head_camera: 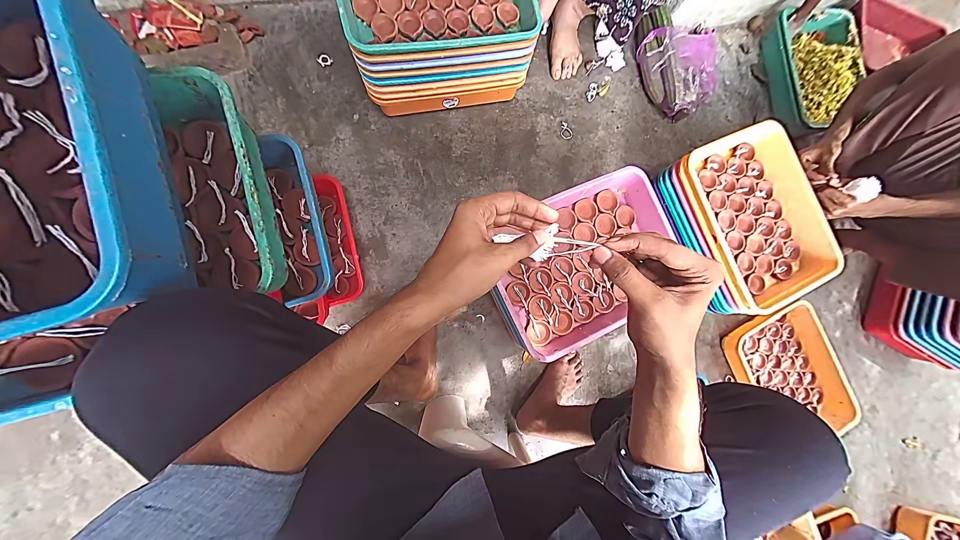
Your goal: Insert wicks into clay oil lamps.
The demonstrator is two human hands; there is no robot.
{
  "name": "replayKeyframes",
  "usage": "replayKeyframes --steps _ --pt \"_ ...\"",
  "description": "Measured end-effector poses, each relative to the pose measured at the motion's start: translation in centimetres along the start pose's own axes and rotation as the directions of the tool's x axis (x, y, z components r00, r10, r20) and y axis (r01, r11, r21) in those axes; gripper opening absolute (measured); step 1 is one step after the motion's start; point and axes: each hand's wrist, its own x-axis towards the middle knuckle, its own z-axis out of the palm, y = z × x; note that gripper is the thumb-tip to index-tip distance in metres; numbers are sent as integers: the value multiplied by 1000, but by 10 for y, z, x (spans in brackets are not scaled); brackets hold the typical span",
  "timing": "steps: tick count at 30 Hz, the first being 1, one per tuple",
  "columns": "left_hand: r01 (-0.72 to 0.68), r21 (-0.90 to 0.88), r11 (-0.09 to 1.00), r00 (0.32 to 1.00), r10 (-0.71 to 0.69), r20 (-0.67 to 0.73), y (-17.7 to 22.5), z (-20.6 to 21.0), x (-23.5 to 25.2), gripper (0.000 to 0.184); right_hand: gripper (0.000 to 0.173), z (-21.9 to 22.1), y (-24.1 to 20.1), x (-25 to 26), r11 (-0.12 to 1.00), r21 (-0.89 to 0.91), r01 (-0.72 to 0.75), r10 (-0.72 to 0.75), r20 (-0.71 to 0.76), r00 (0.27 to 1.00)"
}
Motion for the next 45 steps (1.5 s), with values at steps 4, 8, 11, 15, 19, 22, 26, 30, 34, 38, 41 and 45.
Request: replayKeyframes --steps 4,8,11,15,19,22,26,30,34,38,41,45 --pt "-57 296 953 993 85 -81 -2 -13 4 18 19 -6 -1 0 999 -38 -19 17 -29 999" --pt "-98 122 988 985 79 153 10 -9 2 42 18 -5 -1 0 986 -163 -22 23 2 1000" --pt "-51 18 999 938 42 343 5 4 -3 55 17 1 -5 -1 973 -230 -3 25 92 995" --pt "31 56 998 953 -47 300 -7 8 -7 35 14 8 -11 -1 949 -316 19 39 177 983" --pt "61 66 996 970 -75 232 -8 4 -5 24 11 8 -10 0 926 -378 11 70 201 977" --pt "75 63 995 971 -87 221 -6 3 -5 23 10 7 -9 -1 917 -398 -5 93 202 975" --pt "54 103 993 973 -76 217 -6 0 -4 19 9 5 -9 -1 888 -459 -15 122 205 971" --pt "80 148 986 975 -108 196 -4 -1 -3 15 10 1 -8 0 906 -420 -61 163 211 964" --pt "149 184 971 973 -178 150 -3 -3 -3 15 13 -8 -1 1 943 -297 -150 218 210 953" --pt "180 168 969 976 -197 93 -5 -7 0 14 16 -24 16 -2 935 -245 -257 304 179 936" --pt "192 163 968 980 -198 22 -2 -10 3 15 13 -30 40 -3 902 -254 -348 380 89 921" --pt "185 133 974 983 -184 -21 2 -13 4 15 14 -21 101 0 880 -166 -446 436 -94 895"
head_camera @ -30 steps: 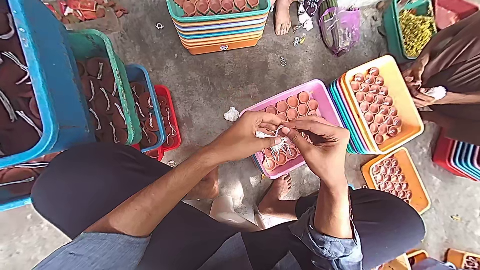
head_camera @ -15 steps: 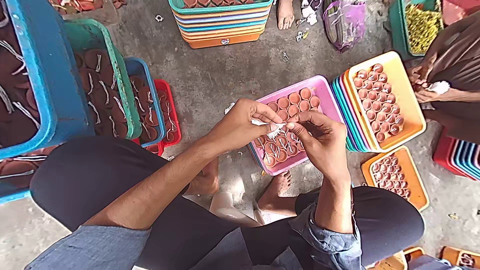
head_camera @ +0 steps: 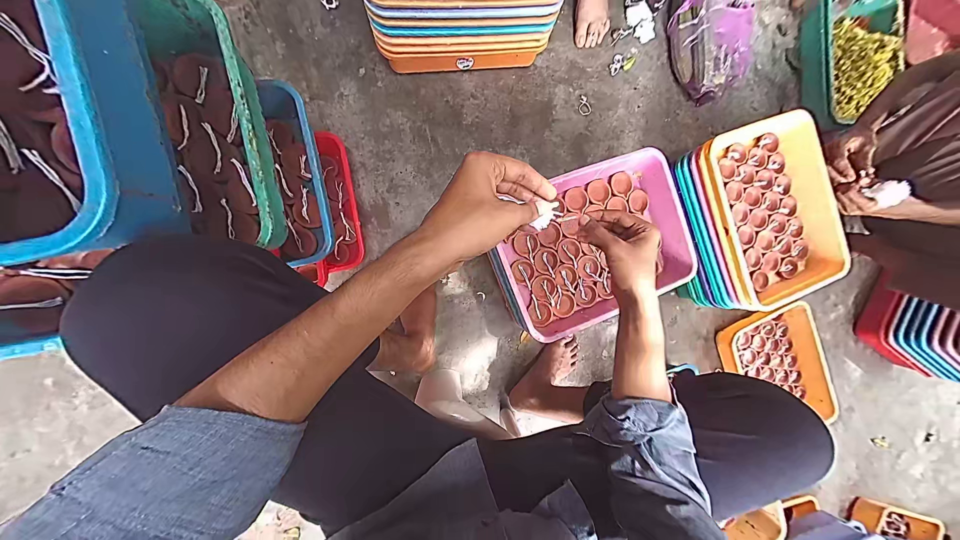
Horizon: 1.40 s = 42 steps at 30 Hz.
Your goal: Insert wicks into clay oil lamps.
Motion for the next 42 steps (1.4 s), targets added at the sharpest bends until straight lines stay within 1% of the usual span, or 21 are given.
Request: replayKeyframes --steps 2,3,5,6,8,9,12,15,19,22,26,29,32,33,35,37,39,41,42 --pt "-4 3 1000 1000 4 -9 0 -1 0 15 15 15 31 14 1000 -5 -2 2 -74 997" --pt "-8 1 1000 1000 8 -11 -1 -1 0 15 15 21 47 19 999 -50 -1 -4 -103 995" --pt "-14 -8 1000 1000 14 -10 -3 -1 1 15 16 28 77 25 972 -236 -13 -19 -133 991" --pt "-14 -14 1000 1000 14 -8 -4 0 1 16 16 30 86 25 940 -340 -33 -11 -126 992" --pt "-11 -19 1000 1000 10 -9 -3 -1 2 16 17 35 88 19 857 -506 -95 49 -104 993" --pt "-12 -20 1000 1000 11 -10 -4 -1 3 16 17 37 88 16 825 -553 -116 71 -103 992" --pt "6 -27 1000 1000 -6 -6 -3 2 4 15 17 36 90 6 770 -630 -102 69 -76 995" --pt "13 -32 999 1000 -13 4 -4 2 4 16 17 33 87 -11 759 -650 -35 30 -19 999" --pt "19 -32 999 1000 -18 6 -4 3 4 16 17 30 101 -4 722 -688 -79 66 -45 997" --pt "17 -38 999 1000 -17 3 -5 3 4 15 16 26 94 -27 736 -673 -68 64 -31 997" --pt "9 -19 1000 1000 -9 4 -4 3 3 15 16 27 90 -22 733 -680 -30 45 4 999" --pt "2 -27 1000 1000 -2 7 -4 4 3 16 18 24 87 -23 709 -703 -60 90 6 996" --pt "-9 -61 998 1000 10 22 -6 4 4 16 27 20 79 -25 657 -745 -118 144 -30 989" --pt "-15 -68 998 999 18 33 -7 5 4 16 29 18 74 -22 636 -761 -132 149 -47 988" --pt "-33 -78 996 998 37 48 -8 6 4 18 30 14 56 -17 634 -763 -126 112 -71 991" --pt "-60 -85 995 997 64 52 -6 7 4 20 26 9 31 -13 674 -734 -82 35 -79 996" --pt "-97 -99 990 993 103 55 -6 9 4 21 23 5 -6 -15 776 -630 -12 -35 -62 997" --pt "-127 -122 984 989 135 55 -6 11 3 21 19 3 -38 -20 899 -430 81 -99 -21 995" --pt "-138 -129 982 988 146 53 -6 11 2 21 19 4 -52 -22 950 -286 128 -129 14 992"
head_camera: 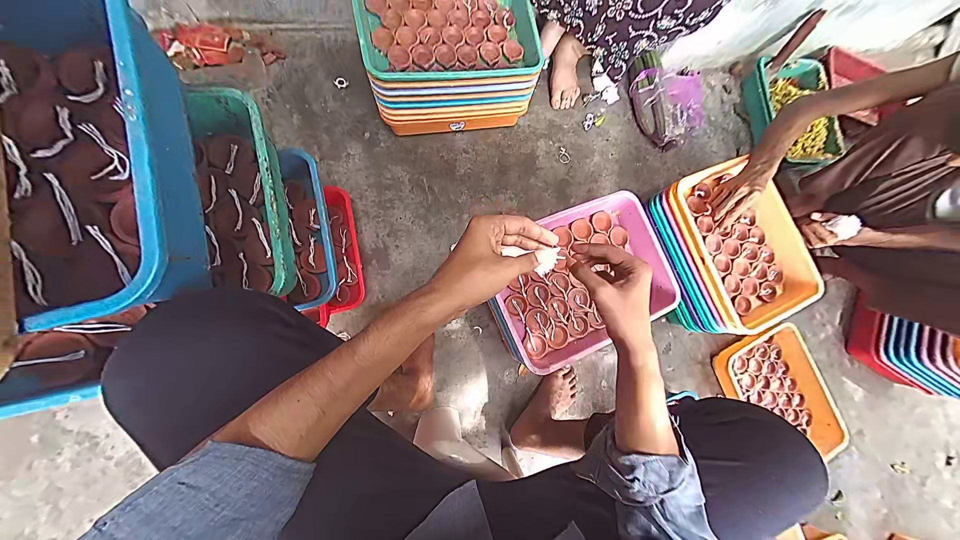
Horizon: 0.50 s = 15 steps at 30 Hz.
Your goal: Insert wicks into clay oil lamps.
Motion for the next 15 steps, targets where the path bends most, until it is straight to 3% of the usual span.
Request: replayKeyframes --steps 2,6,11,15 --pt "-24 2 1000 1000 24 3 0 3 1 21 18 -5 -26 -5 974 225 28 -36 29 999" --pt "-202 -1 979 979 202 9 -8 9 1 23 21 -4 -44 -13 946 312 90 -109 44 993" --pt "-67 -36 997 997 66 -37 13 21 2 19 20 -3 -42 -10 932 325 160 -179 29 983" --pt "-98 -20 995 992 97 -76 26 33 9 18 19 -19 -44 -5 933 344 107 -111 -10 994"
